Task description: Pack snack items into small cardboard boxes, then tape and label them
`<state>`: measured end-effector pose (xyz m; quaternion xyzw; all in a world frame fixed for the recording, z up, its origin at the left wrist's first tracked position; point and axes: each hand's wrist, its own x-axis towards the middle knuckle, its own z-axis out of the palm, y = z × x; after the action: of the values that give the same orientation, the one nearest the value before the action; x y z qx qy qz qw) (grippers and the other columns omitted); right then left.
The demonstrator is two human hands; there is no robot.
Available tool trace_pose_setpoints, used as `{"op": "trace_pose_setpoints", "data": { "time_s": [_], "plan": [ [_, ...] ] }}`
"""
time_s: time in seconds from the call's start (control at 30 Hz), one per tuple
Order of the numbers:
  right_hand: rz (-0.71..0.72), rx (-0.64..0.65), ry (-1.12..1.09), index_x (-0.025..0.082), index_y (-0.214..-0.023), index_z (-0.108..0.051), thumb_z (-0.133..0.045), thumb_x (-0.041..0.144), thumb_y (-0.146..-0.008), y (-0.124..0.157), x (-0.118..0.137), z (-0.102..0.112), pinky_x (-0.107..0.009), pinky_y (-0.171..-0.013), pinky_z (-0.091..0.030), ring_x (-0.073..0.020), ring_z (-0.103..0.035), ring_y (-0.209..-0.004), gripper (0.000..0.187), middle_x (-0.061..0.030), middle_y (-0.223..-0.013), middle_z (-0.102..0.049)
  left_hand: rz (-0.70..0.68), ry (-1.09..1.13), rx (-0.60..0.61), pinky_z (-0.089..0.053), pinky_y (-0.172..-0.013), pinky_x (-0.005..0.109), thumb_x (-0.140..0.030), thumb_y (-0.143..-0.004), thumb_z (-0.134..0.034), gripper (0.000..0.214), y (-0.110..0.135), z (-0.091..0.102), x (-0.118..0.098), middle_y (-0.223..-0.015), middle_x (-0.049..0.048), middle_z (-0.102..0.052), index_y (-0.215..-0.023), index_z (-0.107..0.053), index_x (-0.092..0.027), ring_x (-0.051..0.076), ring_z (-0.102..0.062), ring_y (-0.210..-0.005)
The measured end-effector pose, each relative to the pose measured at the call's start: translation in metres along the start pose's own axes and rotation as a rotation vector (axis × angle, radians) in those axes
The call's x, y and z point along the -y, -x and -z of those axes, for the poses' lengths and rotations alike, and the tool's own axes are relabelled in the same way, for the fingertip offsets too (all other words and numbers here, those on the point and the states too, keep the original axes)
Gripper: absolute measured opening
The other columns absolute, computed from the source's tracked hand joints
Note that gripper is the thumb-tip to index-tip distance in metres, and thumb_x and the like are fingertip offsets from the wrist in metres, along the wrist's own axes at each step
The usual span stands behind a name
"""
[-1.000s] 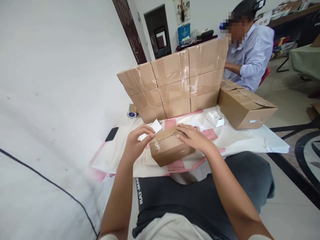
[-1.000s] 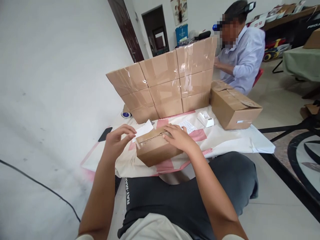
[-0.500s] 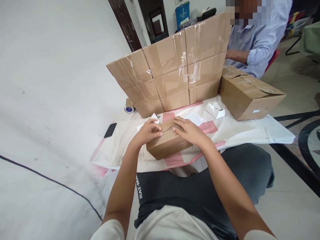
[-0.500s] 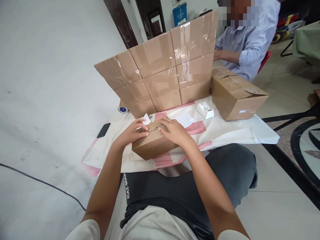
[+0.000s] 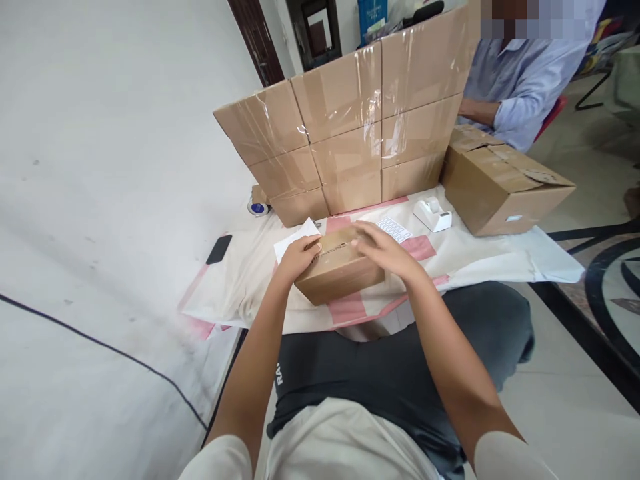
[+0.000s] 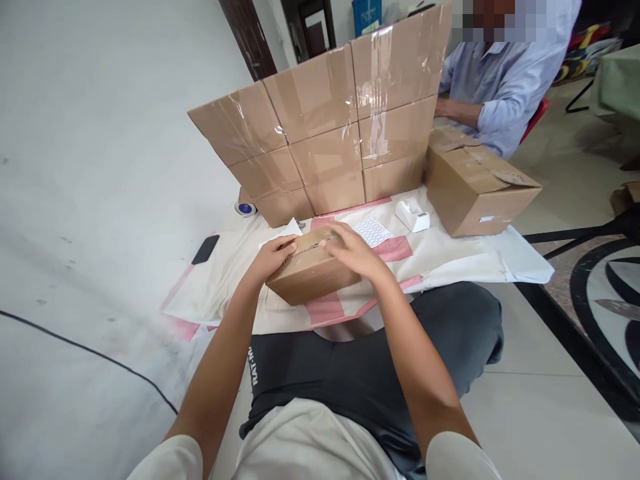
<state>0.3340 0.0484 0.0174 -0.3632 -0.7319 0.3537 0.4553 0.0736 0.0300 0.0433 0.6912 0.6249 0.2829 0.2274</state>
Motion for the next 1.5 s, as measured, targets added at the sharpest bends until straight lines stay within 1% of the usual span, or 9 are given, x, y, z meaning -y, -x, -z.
{"op": "trace_pose_setpoints", "data": {
  "time_s": [0.13,0.23,0.4,0.63,0.87,1.03,1.13,1.27,1.5],
  "plan": [
    [-0.234,-0.192,-0.256,0.029,-0.139,-0.056,-0.051,0.058,-0.093,-0.004,-0.036,0.034,-0.047,-0.108,-0.05,-0.027,-0.062,-0.127,0.054,-0.0096,-0.147,-0.059,-0.021,0.029,-0.024,-0.041,-0.117,0.038,-0.037,-0.093,-0.049,0.04,0.003,0.008,0.007,-0.135,0.002,-0.071,-0.121,-0.074,-0.024,0.025,-0.062,-0.128],
    [-0.417,-0.299,0.136,0.021,-0.141,-0.054,-0.056,0.055,-0.089,-0.007,-0.072,0.042,-0.054,-0.12,-0.032,-0.0327,-0.045,-0.144,0.062,-0.016,-0.151,-0.053,-0.045,0.034,-0.002,-0.042,-0.116,0.037,-0.038,-0.094,-0.049,0.039,0.002,0.011,0.009,-0.132,0.0013,-0.072,-0.119,-0.075,-0.025,0.024,-0.063,-0.125],
    [-0.751,-0.123,0.769,0.018,-0.152,-0.042,-0.066,0.065,-0.081,-0.008,-0.102,0.017,-0.073,-0.115,-0.001,-0.0491,-0.01,-0.153,0.089,-0.0218,-0.167,-0.025,-0.059,-0.002,0.016,-0.042,-0.117,0.038,-0.039,-0.095,-0.048,0.038,0.001,0.011,0.006,-0.131,0.0006,-0.072,-0.118,-0.076,-0.026,0.025,-0.063,-0.125],
    [-0.703,-0.305,0.621,0.013,-0.13,-0.057,-0.07,0.027,-0.074,-0.01,-0.096,0.013,-0.063,-0.111,-0.016,-0.044,-0.036,-0.135,0.059,-0.0241,-0.137,-0.053,-0.094,-0.088,-0.03,-0.04,-0.119,0.038,-0.045,-0.099,-0.042,0.045,0.013,0.012,0.017,-0.138,0.0024,-0.069,-0.126,-0.071,-0.024,0.024,-0.061,-0.129],
    [-0.572,-0.507,0.201,0.012,-0.147,-0.042,-0.051,0.021,-0.073,-0.018,-0.099,0.017,-0.041,-0.092,-0.05,-0.0266,-0.065,-0.098,0.074,-0.0096,-0.101,-0.069,-0.121,-0.244,-0.053,-0.044,-0.114,0.04,-0.045,-0.1,-0.038,0.045,0.016,0.015,0.014,-0.135,0.0039,-0.07,-0.124,-0.071,-0.026,0.025,-0.062,-0.126],
    [-0.341,-0.575,-0.089,0.019,-0.122,-0.063,-0.047,0.039,-0.084,-0.02,-0.079,0.03,-0.035,-0.079,-0.055,-0.0219,-0.067,-0.086,0.045,-0.0051,-0.096,-0.072,-0.145,-0.374,-0.151,-0.025,-0.118,0.062,-0.04,-0.097,-0.048,0.032,0.014,0.01,-0.038,-0.118,0.0098,-0.076,-0.1,-0.077,-0.027,0.035,-0.061,-0.121],
    [-0.117,-0.638,-0.308,0.023,-0.096,-0.07,-0.061,0.054,-0.086,-0.01,-0.052,0.039,-0.036,-0.076,-0.054,-0.0222,-0.065,-0.081,0.034,-0.0019,-0.085,-0.07,-0.234,-0.367,-0.236,-0.023,-0.119,0.055,-0.043,-0.1,-0.047,0.03,0.01,-0.012,-0.092,-0.124,0.0049,-0.073,-0.115,-0.071,-0.032,0.03,-0.058,-0.123],
    [0.036,-0.582,-0.26,0.024,-0.08,-0.07,-0.069,0.055,-0.088,0.008,-0.012,0.049,-0.033,-0.071,-0.049,-0.019,-0.059,-0.075,0.032,0.0005,-0.077,-0.063,-0.546,-0.368,-0.366,-0.03,-0.116,0.05,-0.045,-0.096,-0.061,0.045,-0.005,-0.042,-0.15,-0.144,0.0045,-0.062,-0.139,-0.057,-0.031,0.027,-0.056,-0.128],
    [0.182,-0.38,-0.084,0.023,-0.081,-0.068,-0.058,0.05,-0.099,0.029,0.033,0.057,-0.033,-0.074,-0.047,-0.0193,-0.057,-0.078,0.035,-0.0019,-0.081,-0.062,-0.825,-0.47,-0.226,-0.018,-0.123,0.059,-0.027,-0.103,-0.048,0.037,-0.01,-0.049,-0.162,-0.144,-0.0002,-0.063,-0.137,-0.06,-0.035,0.026,-0.056,-0.127]
  ]
}}
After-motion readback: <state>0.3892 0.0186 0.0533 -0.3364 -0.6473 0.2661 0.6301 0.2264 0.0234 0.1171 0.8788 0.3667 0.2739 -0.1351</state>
